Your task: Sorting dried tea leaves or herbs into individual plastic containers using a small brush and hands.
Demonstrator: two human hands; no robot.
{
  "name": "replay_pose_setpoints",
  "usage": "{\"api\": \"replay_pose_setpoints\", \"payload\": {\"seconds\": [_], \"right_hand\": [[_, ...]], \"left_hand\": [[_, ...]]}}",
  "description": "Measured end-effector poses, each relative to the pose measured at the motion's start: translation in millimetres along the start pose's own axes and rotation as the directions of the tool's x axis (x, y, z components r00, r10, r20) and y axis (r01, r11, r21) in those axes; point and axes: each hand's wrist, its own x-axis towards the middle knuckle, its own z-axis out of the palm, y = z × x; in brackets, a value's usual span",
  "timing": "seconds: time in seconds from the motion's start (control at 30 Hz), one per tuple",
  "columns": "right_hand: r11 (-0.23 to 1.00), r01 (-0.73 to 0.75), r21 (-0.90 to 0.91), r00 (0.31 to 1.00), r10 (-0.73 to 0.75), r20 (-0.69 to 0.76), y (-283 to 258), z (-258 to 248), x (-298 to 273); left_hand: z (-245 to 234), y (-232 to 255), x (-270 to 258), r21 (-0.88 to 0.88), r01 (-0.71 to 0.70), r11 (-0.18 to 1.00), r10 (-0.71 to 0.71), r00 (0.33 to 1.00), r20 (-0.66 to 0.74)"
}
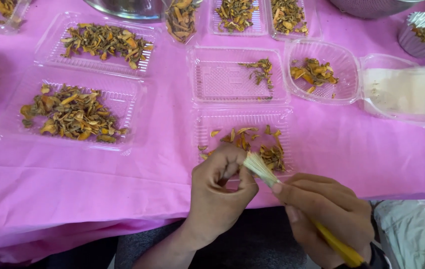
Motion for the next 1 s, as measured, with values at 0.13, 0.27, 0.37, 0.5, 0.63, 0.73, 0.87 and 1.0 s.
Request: {"api": "replay_pose_setpoints", "payload": {"seconds": [0.13,0.27,0.37,0.5,0.63,0.73,0.87,1.0], "right_hand": [[0.986,-0.167,0.022,0.985,0.167,-0.031,-16.2,-7.7,-3.8],[0.987,-0.158,0.028,0.986,0.159,-0.054,-13.7,-1.6,-2.2],[0.995,-0.102,0.001,0.995,0.102,0.007,-10.8,-5.7,2.1],[0.957,-0.279,-0.075,0.96,0.274,-0.063,-39.0,-8.2,-1.7],[0.983,0.107,0.147,0.994,-0.103,-0.037,-1.8,11.6,0.8],[0.991,0.084,0.1,0.996,-0.084,0.003,-4.6,15.8,-5.4],[0.999,-0.018,0.04,0.994,0.022,-0.104,-4.7,18.6,-27.0],[0.994,0.088,0.063,0.982,-0.076,-0.175,18.7,29.7,-26.9]], "left_hand": [[-0.4,-0.3,-1.6,0.032,-0.027,0.999,0.027,1.0,0.002],[-0.3,-0.9,-2.2,0.084,-0.069,0.994,0.07,0.998,-0.005],[0.3,-1.8,-1.5,0.061,-0.058,0.996,0.058,0.998,-0.006],[-1.1,0.8,-1.2,0.053,-0.061,0.997,0.062,0.998,-0.004],[-5.1,-1.6,-0.7,-0.014,-0.073,0.997,0.072,0.997,-0.014],[-6.4,2.2,0.3,-0.178,0.055,0.983,-0.056,0.998,-0.002],[-5.4,1.6,-1.7,-0.169,0.081,0.982,-0.08,0.997,0.016],[-6.1,-0.4,-0.8,-0.142,0.043,0.989,-0.047,0.999,-0.024]]}}
